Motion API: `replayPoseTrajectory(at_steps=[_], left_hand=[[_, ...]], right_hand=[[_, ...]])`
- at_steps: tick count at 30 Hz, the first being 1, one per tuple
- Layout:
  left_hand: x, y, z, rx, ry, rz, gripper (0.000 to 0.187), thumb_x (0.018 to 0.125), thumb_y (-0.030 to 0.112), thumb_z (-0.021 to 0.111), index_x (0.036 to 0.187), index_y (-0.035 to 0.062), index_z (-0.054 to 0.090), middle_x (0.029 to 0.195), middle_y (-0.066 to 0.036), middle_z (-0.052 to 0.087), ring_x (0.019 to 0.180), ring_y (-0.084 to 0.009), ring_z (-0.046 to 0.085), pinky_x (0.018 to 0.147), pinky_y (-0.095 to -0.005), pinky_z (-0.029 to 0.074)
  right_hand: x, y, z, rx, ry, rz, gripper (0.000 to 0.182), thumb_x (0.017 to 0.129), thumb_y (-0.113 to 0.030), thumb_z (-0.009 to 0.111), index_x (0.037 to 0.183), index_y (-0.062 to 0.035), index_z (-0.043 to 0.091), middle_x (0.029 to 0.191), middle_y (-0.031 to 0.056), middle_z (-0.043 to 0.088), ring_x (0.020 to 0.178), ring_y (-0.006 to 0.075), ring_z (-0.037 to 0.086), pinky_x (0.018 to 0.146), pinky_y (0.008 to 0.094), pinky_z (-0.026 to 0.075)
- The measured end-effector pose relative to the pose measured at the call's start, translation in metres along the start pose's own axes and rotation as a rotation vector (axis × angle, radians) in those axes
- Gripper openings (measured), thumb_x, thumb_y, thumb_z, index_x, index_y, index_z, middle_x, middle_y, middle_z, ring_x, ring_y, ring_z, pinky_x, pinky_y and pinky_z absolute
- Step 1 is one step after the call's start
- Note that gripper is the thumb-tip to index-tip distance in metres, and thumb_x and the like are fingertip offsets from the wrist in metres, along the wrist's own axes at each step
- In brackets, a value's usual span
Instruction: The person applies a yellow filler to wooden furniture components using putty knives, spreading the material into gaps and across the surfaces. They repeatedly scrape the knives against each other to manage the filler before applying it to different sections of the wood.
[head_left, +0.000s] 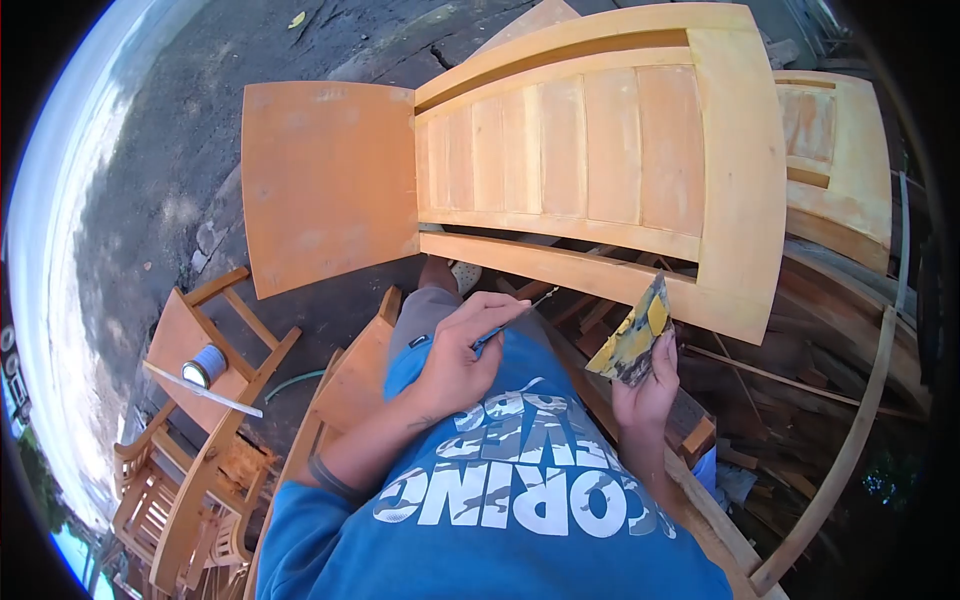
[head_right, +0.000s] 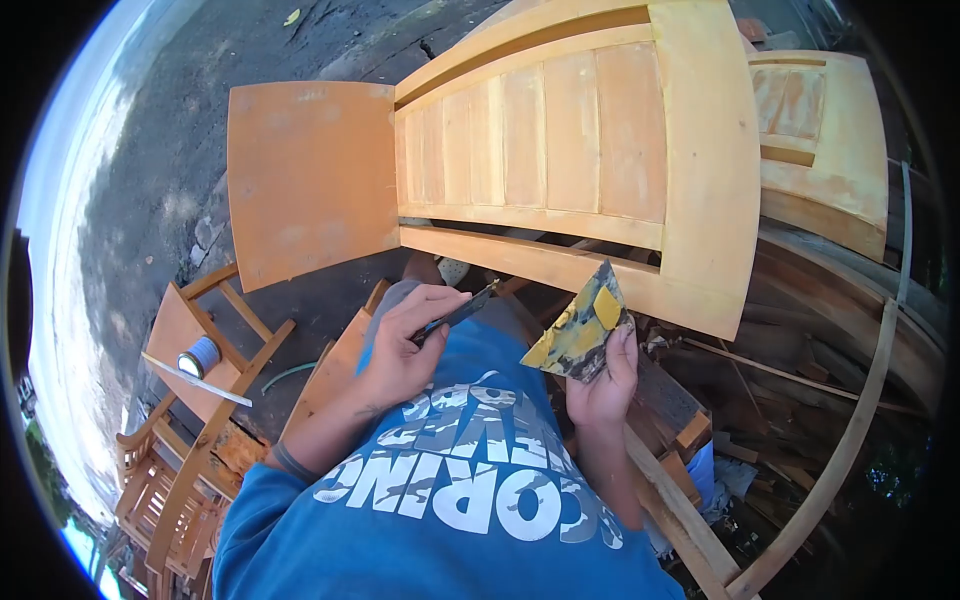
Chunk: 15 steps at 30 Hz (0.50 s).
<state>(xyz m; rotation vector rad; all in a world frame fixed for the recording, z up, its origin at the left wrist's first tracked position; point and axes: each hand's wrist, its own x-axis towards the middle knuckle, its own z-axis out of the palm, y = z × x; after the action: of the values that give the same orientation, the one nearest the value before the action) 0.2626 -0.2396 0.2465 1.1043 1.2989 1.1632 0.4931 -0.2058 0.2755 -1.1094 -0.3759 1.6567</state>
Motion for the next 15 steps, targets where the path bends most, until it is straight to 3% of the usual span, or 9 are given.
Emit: replayPoseTrajectory(at_steps=[5, 8, 12, 15], left_hand=[[-0.036, 0.017, 0.011, 0.154, -0.073, 0.447, 0.063, 0.064, -0.020, 0.052, 0.122, 0.0034, 0.053, 0.114, -0.016, 0.051, 0.102, -0.0345, 0.052, 0.086, -0.0394, 0.045], [-0.051, -0.005, 0.005, 0.308, -0.128, 0.307, 0.061, 0.063, -0.020, 0.053, 0.119, 0.0030, 0.054, 0.113, -0.017, 0.051, 0.104, -0.0355, 0.051, 0.088, -0.0414, 0.044], [-0.054, 0.026, -0.011, 0.349, 0.084, 0.391, 0.063, 0.062, -0.020, 0.053, 0.120, 0.0028, 0.051, 0.114, -0.018, 0.049, 0.106, -0.0366, 0.050, 0.089, -0.0425, 0.044], [-0.055, 0.031, -0.003, 0.292, 0.015, 0.481, 0.061, 0.063, -0.021, 0.052, 0.119, 0.0036, 0.053, 0.113, -0.016, 0.052, 0.105, -0.0345, 0.053, 0.085, -0.0389, 0.047]], right_hand=[[-0.009, 0.016, 0.015, 0.038, -0.061, 0.075, 0.032, 0.100, -0.019, 0.037, 0.128, -0.0050, 0.043, 0.119, 0.0096, 0.057, 0.107, 0.0225, 0.058, 0.091, 0.0383, 0.048], [-0.017, 0.010, 0.027, 0.078, -0.172, 0.068, 0.031, 0.100, -0.018, 0.036, 0.127, -0.0054, 0.044, 0.119, 0.0100, 0.057, 0.106, 0.0221, 0.059, 0.091, 0.0384, 0.049], [-0.020, 0.009, 0.025, 0.021, -0.187, 0.020, 0.031, 0.100, -0.019, 0.037, 0.126, -0.0042, 0.044, 0.120, 0.0102, 0.056, 0.108, 0.0219, 0.057, 0.093, 0.0378, 0.047], [-0.016, 0.014, 0.027, -0.008, -0.219, 0.030, 0.032, 0.100, -0.019, 0.038, 0.127, -0.0028, 0.044, 0.122, 0.0100, 0.056, 0.112, 0.0215, 0.055, 0.096, 0.0371, 0.044]])
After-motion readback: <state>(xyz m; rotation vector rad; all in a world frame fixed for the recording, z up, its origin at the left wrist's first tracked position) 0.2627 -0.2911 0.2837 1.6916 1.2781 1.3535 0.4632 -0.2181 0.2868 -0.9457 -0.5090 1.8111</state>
